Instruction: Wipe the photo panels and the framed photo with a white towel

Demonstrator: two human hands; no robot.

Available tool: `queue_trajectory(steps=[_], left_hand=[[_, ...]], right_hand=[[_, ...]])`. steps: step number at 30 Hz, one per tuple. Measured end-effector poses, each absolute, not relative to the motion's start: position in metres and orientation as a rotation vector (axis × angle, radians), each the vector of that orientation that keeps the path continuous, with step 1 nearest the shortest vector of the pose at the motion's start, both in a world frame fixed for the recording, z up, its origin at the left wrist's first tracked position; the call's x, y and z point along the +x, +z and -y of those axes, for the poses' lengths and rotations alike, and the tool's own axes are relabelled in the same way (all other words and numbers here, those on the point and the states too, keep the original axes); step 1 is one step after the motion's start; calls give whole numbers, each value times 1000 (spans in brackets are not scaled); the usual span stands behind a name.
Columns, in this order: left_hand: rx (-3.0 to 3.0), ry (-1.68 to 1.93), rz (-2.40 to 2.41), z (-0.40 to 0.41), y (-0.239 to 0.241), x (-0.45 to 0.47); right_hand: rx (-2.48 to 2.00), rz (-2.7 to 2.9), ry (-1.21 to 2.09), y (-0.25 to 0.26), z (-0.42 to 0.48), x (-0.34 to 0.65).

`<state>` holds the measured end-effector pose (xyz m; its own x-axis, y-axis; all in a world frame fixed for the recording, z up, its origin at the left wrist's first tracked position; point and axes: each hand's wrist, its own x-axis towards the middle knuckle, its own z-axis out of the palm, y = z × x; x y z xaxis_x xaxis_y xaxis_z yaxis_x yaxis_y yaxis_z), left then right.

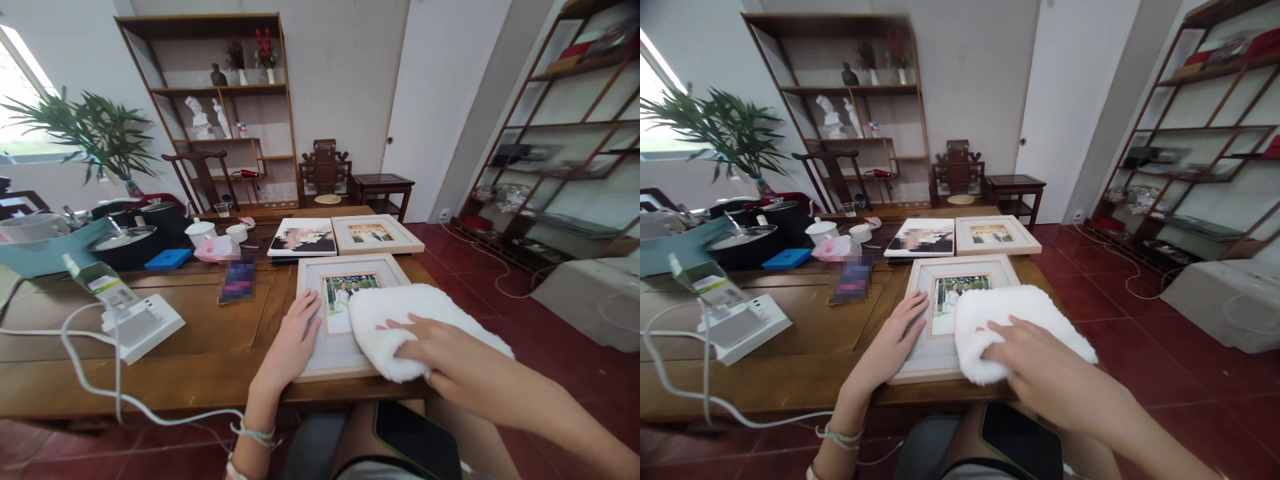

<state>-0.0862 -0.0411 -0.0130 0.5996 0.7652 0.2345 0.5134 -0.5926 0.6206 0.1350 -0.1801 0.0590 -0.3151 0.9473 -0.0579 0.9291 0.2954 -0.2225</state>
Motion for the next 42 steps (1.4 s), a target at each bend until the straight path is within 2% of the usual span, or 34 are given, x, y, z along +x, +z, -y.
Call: queue_trajectory(steps=[5, 13, 18, 24, 34, 38, 42], left_hand=[[2337, 664, -1021, 42, -12, -85], [2325, 704, -1001, 40, -16, -87], [2329, 708, -995, 39, -17, -86], [2314, 706, -999, 40, -17, -87], [2284, 745, -982, 41, -16, -87], [2282, 730, -989, 41, -16, -87], [2283, 722, -996, 42, -15, -87]], right_hand=[[-1752, 2413, 350, 52, 187, 134], [-1749, 2345, -63, 21, 115, 153], [-1781, 2315, -150, 18, 72, 165], [-1819, 2401, 60, 24, 64, 162], [-1754, 2506, 505, 67, 164, 126], [-1724, 2494, 494, 65, 170, 117], [-1736, 2470, 335, 50, 150, 124]])
